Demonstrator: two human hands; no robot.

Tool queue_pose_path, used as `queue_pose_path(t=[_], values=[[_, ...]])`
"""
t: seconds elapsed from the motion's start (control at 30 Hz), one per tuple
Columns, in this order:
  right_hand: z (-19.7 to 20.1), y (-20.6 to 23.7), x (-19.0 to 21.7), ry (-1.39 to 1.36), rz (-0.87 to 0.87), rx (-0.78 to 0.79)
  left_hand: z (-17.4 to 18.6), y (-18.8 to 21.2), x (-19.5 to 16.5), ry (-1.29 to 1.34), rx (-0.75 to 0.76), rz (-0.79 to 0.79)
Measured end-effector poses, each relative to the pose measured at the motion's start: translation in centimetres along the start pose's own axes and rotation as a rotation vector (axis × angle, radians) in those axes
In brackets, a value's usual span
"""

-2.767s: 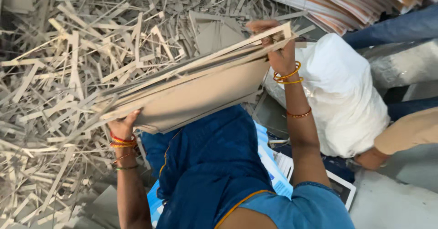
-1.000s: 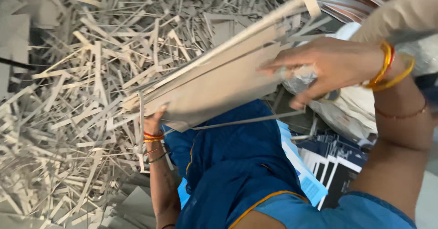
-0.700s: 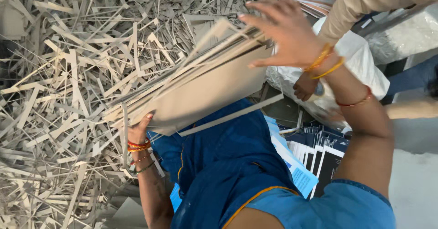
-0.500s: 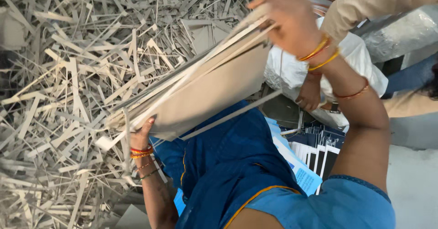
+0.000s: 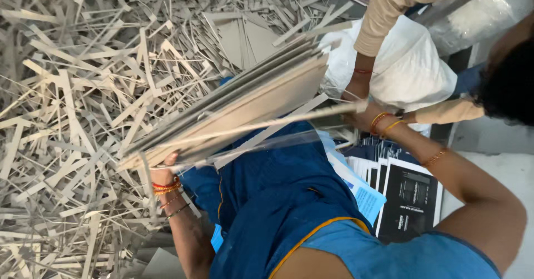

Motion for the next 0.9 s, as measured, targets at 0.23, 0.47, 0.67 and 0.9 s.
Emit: queue_pose_path(t=[0.23, 0.47, 0.67, 0.9], values=[[12.4, 3.3, 3.2, -0.197, -0.143, -0.361, 1.6, 1.5, 1.5, 0.111, 0.002, 0.050], [28.8, 8.6, 18.1, 0.043, 0.479, -0.939, 1.5, 3.4, -1.0, 0.165, -0.078, 0.029], [24.1, 5.1, 9.7, -0.833, 0.319, -0.980, 1.8, 3.2, -2.3, 0.144, -0.105, 0.010], [18.0, 0.2, 3.8, -1.263, 0.066, -0.676, 0.4, 1.5, -5.3, 0.107, -0.064, -0.012]])
Point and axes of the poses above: each hand's wrist, its own y-axis away from the middle knuckle, its own z-axis out of the back of the hand, x = y × z, the point moved 5 cm from there along -y, towards the middle knuckle, and after that the axes turned 5 degrees about -x, right-handed, at the moved point
